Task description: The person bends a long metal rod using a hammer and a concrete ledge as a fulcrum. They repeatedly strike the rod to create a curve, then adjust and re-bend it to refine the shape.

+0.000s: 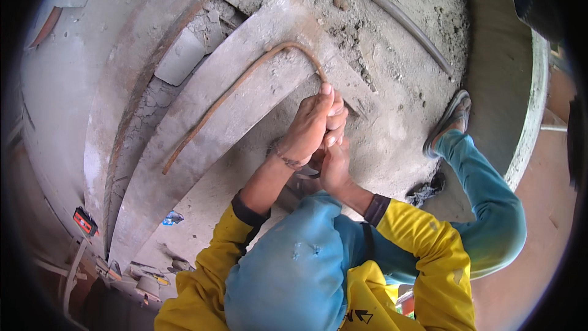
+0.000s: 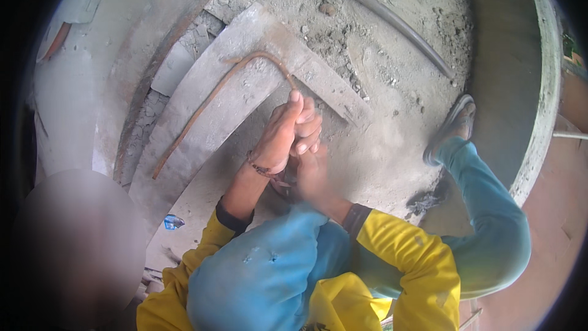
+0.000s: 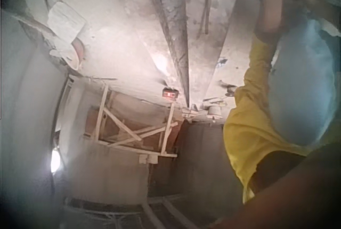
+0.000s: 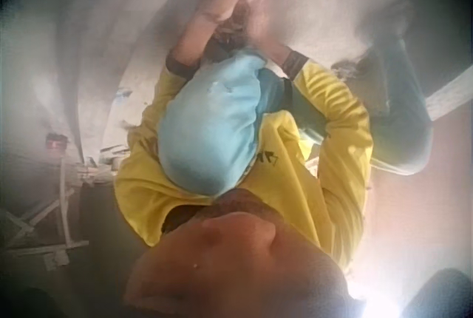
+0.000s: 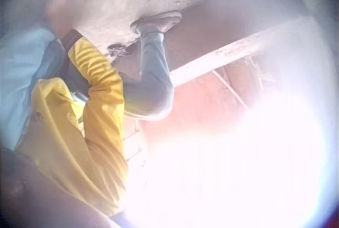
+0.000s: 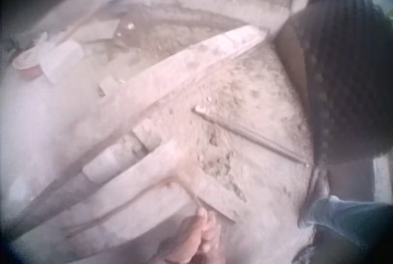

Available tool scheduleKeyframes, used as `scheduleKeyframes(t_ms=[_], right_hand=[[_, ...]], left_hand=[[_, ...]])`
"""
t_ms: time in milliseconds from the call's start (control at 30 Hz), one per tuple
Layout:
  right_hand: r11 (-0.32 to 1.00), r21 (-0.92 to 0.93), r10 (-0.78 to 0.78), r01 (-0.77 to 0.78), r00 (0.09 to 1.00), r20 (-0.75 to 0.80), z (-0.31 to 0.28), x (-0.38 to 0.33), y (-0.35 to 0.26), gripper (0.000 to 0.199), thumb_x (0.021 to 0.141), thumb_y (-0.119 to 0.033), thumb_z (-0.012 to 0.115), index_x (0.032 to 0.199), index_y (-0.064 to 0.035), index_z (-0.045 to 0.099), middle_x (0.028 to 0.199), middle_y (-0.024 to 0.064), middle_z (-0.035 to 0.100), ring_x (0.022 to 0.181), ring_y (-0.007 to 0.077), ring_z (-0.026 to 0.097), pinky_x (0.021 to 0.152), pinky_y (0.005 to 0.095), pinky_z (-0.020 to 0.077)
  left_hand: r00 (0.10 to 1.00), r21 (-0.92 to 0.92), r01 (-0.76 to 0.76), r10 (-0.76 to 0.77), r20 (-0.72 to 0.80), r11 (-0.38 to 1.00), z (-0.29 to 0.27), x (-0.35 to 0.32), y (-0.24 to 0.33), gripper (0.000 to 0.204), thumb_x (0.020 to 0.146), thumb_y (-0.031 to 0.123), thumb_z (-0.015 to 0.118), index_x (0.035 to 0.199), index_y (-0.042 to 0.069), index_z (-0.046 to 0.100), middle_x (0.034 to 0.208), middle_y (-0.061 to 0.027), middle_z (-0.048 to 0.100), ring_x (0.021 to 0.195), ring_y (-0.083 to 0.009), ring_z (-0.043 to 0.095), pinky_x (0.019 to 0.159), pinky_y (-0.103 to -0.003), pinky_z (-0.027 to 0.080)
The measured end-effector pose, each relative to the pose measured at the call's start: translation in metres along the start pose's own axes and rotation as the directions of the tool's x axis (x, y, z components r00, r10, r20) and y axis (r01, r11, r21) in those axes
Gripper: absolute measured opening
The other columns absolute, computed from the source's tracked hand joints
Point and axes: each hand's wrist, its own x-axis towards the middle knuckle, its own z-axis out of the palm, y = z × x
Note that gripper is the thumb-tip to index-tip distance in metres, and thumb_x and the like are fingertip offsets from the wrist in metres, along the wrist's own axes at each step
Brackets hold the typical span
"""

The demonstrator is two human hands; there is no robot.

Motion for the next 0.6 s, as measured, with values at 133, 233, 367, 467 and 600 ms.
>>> scheduleKeyframes(t_ms=[133, 233, 367, 467, 600], right_hand=[[1.0, 0.002, -0.016, 0.016, 0.98, 0.197, -0.023, 0.014, 0.012, 0.033, 0.102, -0.034, 0.056, 0.102, -0.0012, 0.061, 0.086, 0.0039, 0.062, 0.078, 0.0142, 0.057, 0.068, 0.0328, 0.0441], [0.99, -0.045, -0.113, 0.131, 0.952, 0.285, -0.036, 0.028, 0.029, 0.024, 0.102, -0.03, 0.056, 0.095, -0.0069, 0.055, 0.074, -0.001, 0.05, 0.062, 0.0103, 0.046, 0.055, 0.0297, 0.0339], [0.963, -0.253, -0.043, 0.096, 0.977, 0.208, -0.037, 0.041, 0.042, 0.015, 0.099, -0.022, 0.059, 0.098, -0.0108, 0.049, 0.073, -0.0031, 0.046, 0.057, 0.0071, 0.042, 0.051, 0.0251, 0.0327], [0.975, -0.209, -0.025, 0.075, 0.973, 0.231, -0.05, 0.049, 0.019, 0.025, 0.102, -0.025, 0.057, 0.119, -0.0069, 0.051, 0.099, 0.0025, 0.057, 0.082, 0.0092, 0.057, 0.069, 0.024, 0.0475], [0.978, -0.181, -0.063, 0.102, 0.975, 0.211, -0.059, 0.026, -0.032, 0.052, 0.108, -0.034, 0.048, 0.147, 0.0007, 0.043, 0.137, 0.011, 0.054, 0.126, 0.0175, 0.054, 0.104, 0.0339, 0.0473]], left_hand=[[1.0, -0.014, -0.01, 0.01, 0.001, 1.0, 0.002, -0.001, 0.001, 0.052, 0.111, 0.058, 0.031, 0.08, 0.018, 0.037, 0.064, 0.0064, 0.033, 0.054, -0.0096, 0.043, 0.07, -0.032, 0.048], [0.998, 0.008, -0.016, 0.016, -0.056, 1.0, -0.003, -0.001, 0.001, 0.053, 0.112, 0.056, 0.03, 0.083, 0.014, 0.044, 0.067, 0.0047, 0.039, 0.06, -0.0125, 0.05, 0.073, -0.034, 0.051], [0.974, 0.183, -0.107, 0.14, -0.178, 0.977, 0.006, 0.004, -0.006, 0.057, 0.113, 0.051, 0.032, 0.09, 0.004, 0.056, 0.068, -0.0001, 0.049, 0.062, -0.0127, 0.056, 0.064, -0.03, 0.052], [0.953, 0.242, -0.171, 0.222, -0.205, 0.955, 0.019, 0.009, -0.011, 0.057, 0.114, 0.049, 0.034, 0.09, 0.002, 0.058, 0.066, -0.0003, 0.049, 0.059, -0.0112, 0.054, 0.058, -0.028, 0.051], [0.959, 0.295, -0.177, 0.232, -0.162, 0.939, 0.054, 0.022, 0.001, 0.055, 0.114, 0.043, 0.034, 0.091, 0.001, 0.06, 0.066, 0.0007, 0.05, 0.059, -0.0092, 0.055, 0.057, -0.028, 0.05]])
